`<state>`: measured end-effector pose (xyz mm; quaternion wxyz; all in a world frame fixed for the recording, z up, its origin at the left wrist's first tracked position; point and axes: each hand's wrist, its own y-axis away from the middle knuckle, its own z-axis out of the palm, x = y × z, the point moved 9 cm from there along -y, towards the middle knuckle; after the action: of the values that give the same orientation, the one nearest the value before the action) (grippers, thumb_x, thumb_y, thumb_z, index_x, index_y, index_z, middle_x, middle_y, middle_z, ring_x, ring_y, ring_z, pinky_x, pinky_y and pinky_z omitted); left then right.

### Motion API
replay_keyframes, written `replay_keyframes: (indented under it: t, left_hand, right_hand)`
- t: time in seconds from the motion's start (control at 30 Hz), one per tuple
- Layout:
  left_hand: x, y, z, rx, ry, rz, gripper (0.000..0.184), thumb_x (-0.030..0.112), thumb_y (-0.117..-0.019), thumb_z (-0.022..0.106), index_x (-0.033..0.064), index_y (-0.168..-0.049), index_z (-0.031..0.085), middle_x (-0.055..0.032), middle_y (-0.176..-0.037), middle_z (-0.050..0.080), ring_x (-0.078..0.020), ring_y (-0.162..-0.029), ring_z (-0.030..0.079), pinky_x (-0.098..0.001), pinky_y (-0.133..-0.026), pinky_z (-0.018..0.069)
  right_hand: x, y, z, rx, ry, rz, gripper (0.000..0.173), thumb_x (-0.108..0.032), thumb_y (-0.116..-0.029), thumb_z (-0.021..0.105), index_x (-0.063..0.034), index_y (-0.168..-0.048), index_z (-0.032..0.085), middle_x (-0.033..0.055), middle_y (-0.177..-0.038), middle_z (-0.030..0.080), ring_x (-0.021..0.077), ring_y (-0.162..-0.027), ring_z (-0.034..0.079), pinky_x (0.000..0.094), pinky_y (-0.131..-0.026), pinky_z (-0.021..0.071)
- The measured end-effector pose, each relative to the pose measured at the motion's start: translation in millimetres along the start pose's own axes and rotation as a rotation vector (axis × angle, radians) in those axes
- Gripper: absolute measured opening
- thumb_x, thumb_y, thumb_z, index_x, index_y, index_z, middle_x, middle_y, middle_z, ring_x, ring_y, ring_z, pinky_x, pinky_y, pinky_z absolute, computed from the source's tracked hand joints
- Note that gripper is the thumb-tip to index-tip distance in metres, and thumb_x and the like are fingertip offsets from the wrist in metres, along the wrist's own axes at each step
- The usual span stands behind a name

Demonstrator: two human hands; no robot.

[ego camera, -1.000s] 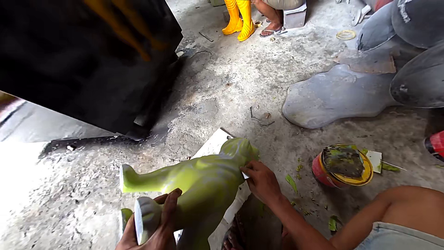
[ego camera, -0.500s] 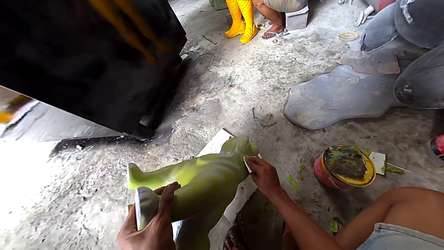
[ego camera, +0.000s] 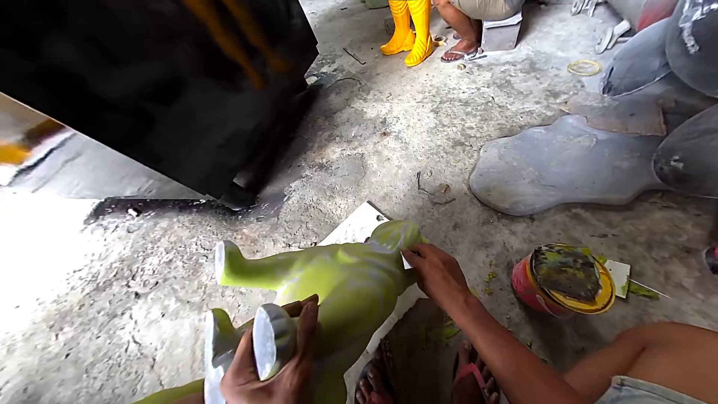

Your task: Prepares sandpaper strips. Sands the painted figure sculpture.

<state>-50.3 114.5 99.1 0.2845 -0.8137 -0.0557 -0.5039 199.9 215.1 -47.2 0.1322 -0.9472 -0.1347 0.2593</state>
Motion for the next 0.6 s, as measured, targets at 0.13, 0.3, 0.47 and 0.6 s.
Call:
replay_keyframes:
  t: [0.13,0.3,0.47,0.6]
  left_hand:
    - [2.9,6.5,3.5,-0.034,0.015,0.016,0.028,0.01,-0.0871,0.081,-0.0032,-0.107,0.067,-0.009,-0.096,0.076,-0.0206,-0.091,0.075,-0.0346,-0.083,0.0641]
    - [5.0,11.2,5.0,-0.04,0.02,0.04,0.028,0.008,-0.0863,0.081,-0.0036,-0.106,0.066,-0.009,-0.096,0.077,-0.0212,-0.091,0.076,-0.0352,-0.084,0.0647]
    - [8.1,17.5,7.8,-0.05,0.021,0.04,0.029,0.008,-0.0856,0.082,-0.0041,-0.107,0.065,-0.0094,-0.096,0.077,-0.0208,-0.091,0.076,-0.0345,-0.084,0.0647]
    - [8.5,16.3,7.9,-0.043,0.026,0.037,0.03,0.008,-0.0854,0.082,-0.004,-0.107,0.066,-0.009,-0.096,0.077,-0.0208,-0.091,0.076,-0.0341,-0.084,0.0647]
  right_hand:
    - [-10.4,7.7,18.8,-0.053,0.079,0.014,0.042,-0.007,-0.0898,0.069,-0.0193,-0.129,0.071,0.0096,-0.116,0.068,0.0264,-0.104,0.068,0.0414,-0.08,0.0615]
    - [-5.1,16.4,14.2,-0.016,0.01,-0.02,0.035,-0.013,-0.0937,0.066,-0.0225,-0.127,0.073,0.0048,-0.115,0.07,0.0212,-0.103,0.069,0.0381,-0.082,0.0612]
    - [-1.7,-5.1,12.0,-0.095,0.051,0.159,0.028,-0.018,-0.0971,0.064,-0.0208,-0.123,0.074,0.0059,-0.113,0.068,0.0218,-0.103,0.067,0.0393,-0.083,0.0597]
    - [-4.8,-0.7,19.4,-0.12,0.045,0.156,0.029,-0.017,-0.0959,0.065,-0.0208,-0.124,0.074,0.0062,-0.115,0.066,0.0221,-0.108,0.066,0.0387,-0.084,0.0596]
